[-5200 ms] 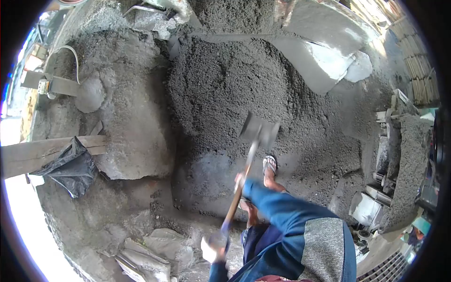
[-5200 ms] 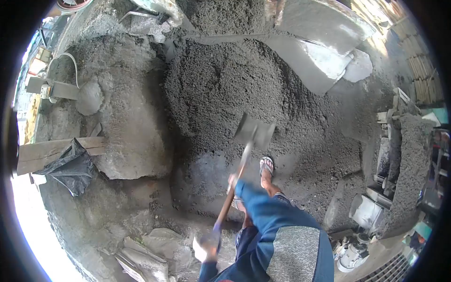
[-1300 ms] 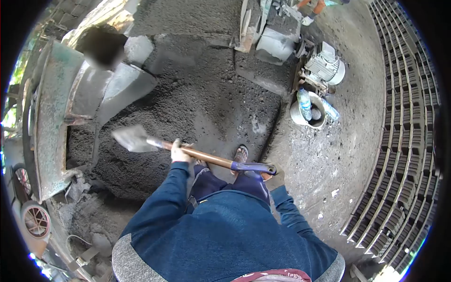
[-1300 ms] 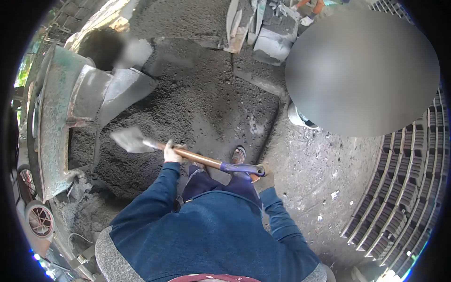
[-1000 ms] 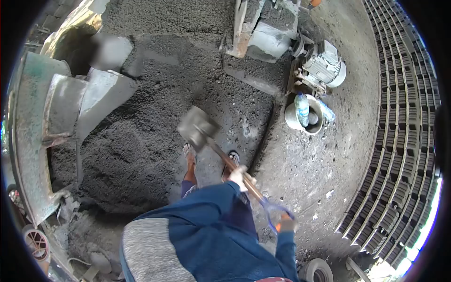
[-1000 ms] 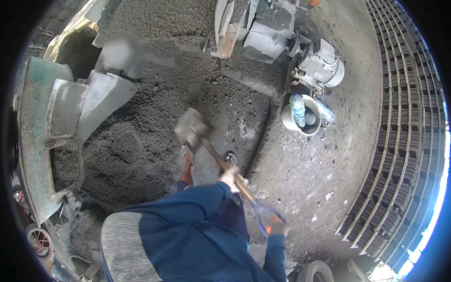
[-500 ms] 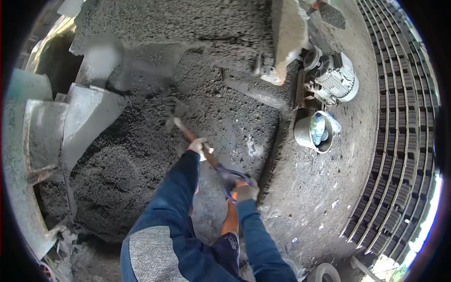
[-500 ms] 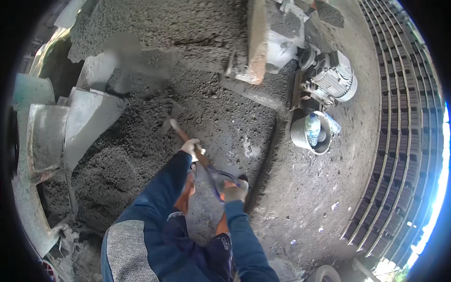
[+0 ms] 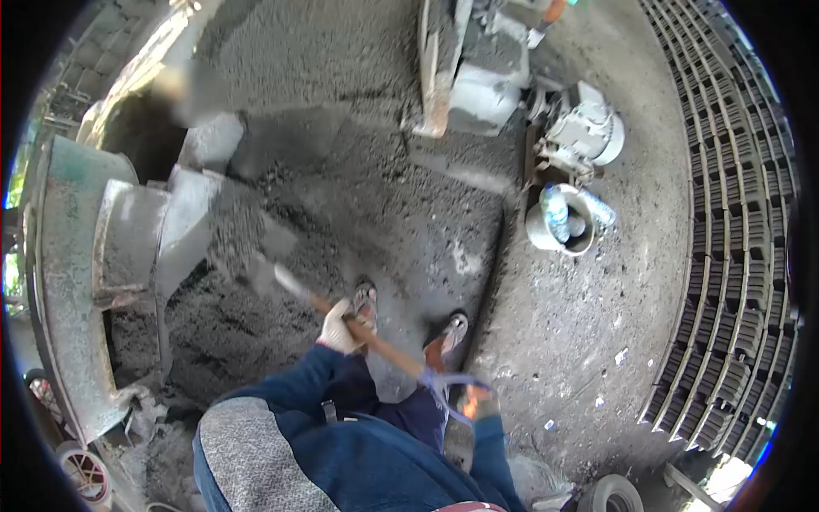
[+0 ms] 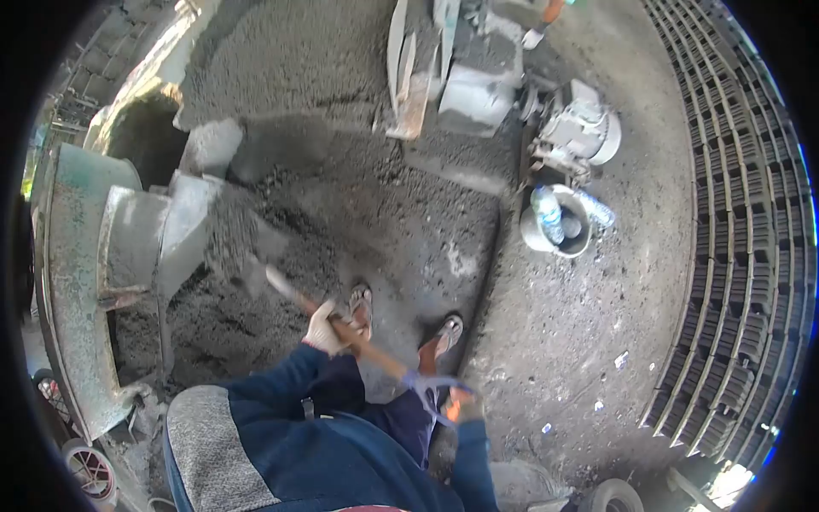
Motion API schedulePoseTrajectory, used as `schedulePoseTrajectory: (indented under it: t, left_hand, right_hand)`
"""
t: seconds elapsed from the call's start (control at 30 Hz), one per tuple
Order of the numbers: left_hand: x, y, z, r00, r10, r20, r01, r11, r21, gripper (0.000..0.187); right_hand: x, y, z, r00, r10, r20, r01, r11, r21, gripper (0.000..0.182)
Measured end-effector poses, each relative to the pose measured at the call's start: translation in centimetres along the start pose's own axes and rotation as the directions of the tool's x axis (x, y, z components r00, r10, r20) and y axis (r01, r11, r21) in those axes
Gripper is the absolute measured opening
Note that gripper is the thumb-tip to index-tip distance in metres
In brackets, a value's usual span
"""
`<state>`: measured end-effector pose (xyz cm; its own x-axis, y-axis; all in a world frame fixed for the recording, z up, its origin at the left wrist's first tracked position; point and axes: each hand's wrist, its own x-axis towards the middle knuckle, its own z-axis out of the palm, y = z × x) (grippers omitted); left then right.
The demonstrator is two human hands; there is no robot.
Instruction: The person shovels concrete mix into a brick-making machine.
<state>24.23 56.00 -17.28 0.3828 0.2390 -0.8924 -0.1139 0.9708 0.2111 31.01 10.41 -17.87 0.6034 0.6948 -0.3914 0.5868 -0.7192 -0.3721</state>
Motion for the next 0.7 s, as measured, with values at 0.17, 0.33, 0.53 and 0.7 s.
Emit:
schedulePoseTrajectory:
  t: [0.17, 0.33, 0.53, 0.7]
  left_hand:
    - [-2.9, -3.8, -1.2, 0.929, -0.123, -0.348, 0.149, 0.988, 0.046, 0.021]
    - [-1.6, -10.5, 1.0, 0.936, -0.129, -0.328, 0.173, 0.979, 0.107, 0.018]
    - [-12.8, -4.9, 19.6, 0.973, 0.159, 0.165, -0.191, 0.962, 0.196, 0.021]
    - [-13.3, -1.4, 22.6, 0.9, 0.326, 0.29, -0.396, 0.891, 0.225, 0.024]
  right_hand:
    - [-11.2, 0.4, -7.3, 0.814, 0.545, 0.201, -0.438, 0.349, 0.828, 0.02]
    - [-14.5, 9.5, -6.1, 0.507, 0.654, 0.562, -0.483, -0.325, 0.813, 0.018]
    - [-8.2, 15.9, 0.4, 0.622, 0.441, 0.647, -0.555, -0.336, 0.761, 0.015]
    - [1.6, 19.3, 4.5, 0.997, 0.06, 0.056, -0.071, 0.972, 0.223, 0.024]
